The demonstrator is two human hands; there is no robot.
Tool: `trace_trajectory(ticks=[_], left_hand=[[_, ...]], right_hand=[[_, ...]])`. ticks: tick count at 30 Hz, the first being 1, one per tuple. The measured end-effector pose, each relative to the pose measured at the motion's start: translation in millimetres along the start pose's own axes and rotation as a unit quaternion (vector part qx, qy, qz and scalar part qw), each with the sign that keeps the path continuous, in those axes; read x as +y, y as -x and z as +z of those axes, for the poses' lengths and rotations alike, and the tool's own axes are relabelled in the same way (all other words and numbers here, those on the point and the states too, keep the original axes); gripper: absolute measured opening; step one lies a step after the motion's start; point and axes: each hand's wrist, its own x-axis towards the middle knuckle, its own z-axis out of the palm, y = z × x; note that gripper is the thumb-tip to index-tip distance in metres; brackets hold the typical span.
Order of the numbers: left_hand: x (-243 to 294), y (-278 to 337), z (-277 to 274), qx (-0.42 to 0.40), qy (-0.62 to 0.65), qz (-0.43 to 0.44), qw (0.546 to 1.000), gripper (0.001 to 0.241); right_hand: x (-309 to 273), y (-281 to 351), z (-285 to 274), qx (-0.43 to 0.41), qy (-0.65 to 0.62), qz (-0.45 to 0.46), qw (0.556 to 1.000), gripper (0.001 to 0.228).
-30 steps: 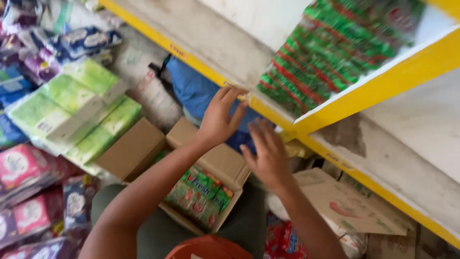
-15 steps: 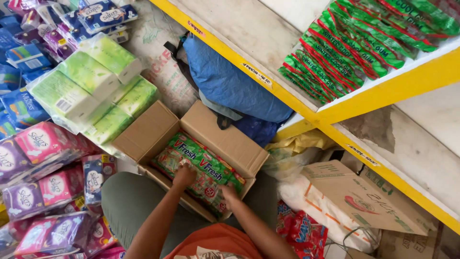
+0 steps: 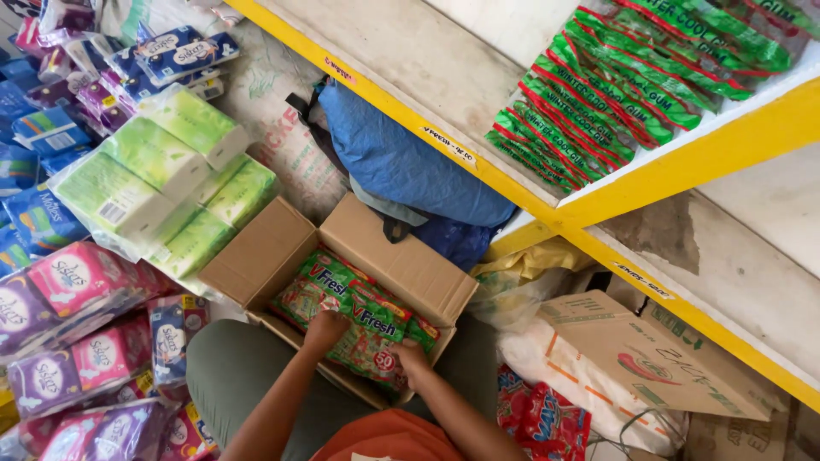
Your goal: Organizing and stocking shelves with packets of VFresh gum from a box on the floor.
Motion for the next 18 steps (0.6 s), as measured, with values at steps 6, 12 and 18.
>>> trace_trajectory(ticks=[6, 12, 18], left_hand=[[40.2, 44.4, -85.3, 0.048, 0.599, -0.141, 0.787, 0.031], [95.1, 37.6, -146.8, 0.032, 0.716, -0.101, 0.69, 0.061], [132.7, 17.6, -166.8, -0.05, 0.81, -0.209, 0.545, 0.042]], right_hand=[[-40.0, 48.4, -9.4, -0.062, -0.046, -0.187, 0.979, 0.021], [-98.1, 101.4, -28.4, -0.055, -0.08, -0.292, 0.952, 0.033], [-141.1, 170.7, -44.0, 0.053, 0.198, -0.421, 0.884, 0.099]])
